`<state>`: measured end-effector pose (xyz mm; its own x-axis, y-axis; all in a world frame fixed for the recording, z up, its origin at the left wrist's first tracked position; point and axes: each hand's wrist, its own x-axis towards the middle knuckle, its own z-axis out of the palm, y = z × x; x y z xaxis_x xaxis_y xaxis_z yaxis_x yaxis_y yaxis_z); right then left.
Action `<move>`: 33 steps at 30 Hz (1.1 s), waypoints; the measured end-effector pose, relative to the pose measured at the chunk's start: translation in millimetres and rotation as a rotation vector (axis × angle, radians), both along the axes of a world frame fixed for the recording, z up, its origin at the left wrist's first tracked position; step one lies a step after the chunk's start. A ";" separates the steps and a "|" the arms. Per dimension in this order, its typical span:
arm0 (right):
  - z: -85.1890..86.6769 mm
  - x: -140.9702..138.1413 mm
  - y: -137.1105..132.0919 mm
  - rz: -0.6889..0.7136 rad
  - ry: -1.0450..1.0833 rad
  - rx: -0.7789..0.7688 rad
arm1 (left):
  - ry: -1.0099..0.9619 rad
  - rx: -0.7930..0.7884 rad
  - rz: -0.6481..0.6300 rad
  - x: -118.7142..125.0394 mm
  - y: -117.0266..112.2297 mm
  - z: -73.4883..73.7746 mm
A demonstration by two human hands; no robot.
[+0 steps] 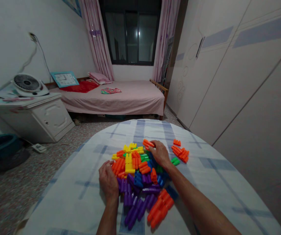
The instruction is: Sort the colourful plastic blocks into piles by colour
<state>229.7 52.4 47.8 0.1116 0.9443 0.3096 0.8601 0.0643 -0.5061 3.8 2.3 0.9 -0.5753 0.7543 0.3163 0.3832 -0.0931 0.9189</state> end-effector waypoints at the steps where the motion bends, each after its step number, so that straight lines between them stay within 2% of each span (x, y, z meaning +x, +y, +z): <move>1: 1.9 12.9 -0.9 -0.031 0.014 0.022 | 0.000 -0.005 -0.001 0.3 -0.1 0.4; 4: 6.1 57.9 -3.5 -0.178 0.011 0.050 | 0.001 -0.026 0.002 1.4 -1.1 3.2; 7: 4.4 100.4 -8.2 -0.355 -0.065 0.006 | -0.011 -0.034 0.004 2.4 -2.0 5.4; 10: -2.5 127.2 -19.0 -0.415 -0.116 -0.022 | -0.010 -0.024 -0.007 2.5 -1.9 4.9; 12: -8.4 133.5 -31.6 -0.382 -0.158 0.047 | -0.011 -0.019 -0.007 2.3 -1.5 3.4; 15: -16.3 127.8 -57.9 -0.187 -0.199 0.150 | -0.017 -0.013 -0.005 2.2 -1.2 1.8; 17: -19.7 117.2 -75.9 -0.029 -0.178 0.097 | -0.017 -0.012 -0.005 2.3 -1.4 1.9; 19: -21.1 105.3 -89.6 0.054 -0.165 0.007 | -0.019 -0.017 0.001 2.4 -1.5 2.5; 22: -21.2 91.6 -97.1 0.024 -0.194 -0.060 | -0.015 -0.014 0.004 2.5 -1.5 3.2; 28: -22.2 86.2 -86.1 -0.059 -0.236 -0.084 | -0.013 0.009 0.001 2.5 -1.4 2.6; 30: -20.7 84.8 -82.3 -0.091 -0.159 -0.065 | -0.013 -0.002 0.005 2.8 -1.3 2.5; 33: -11.5 75.1 -76.1 -0.117 0.065 -0.004 | -0.016 -0.008 -0.002 3.1 -1.4 2.9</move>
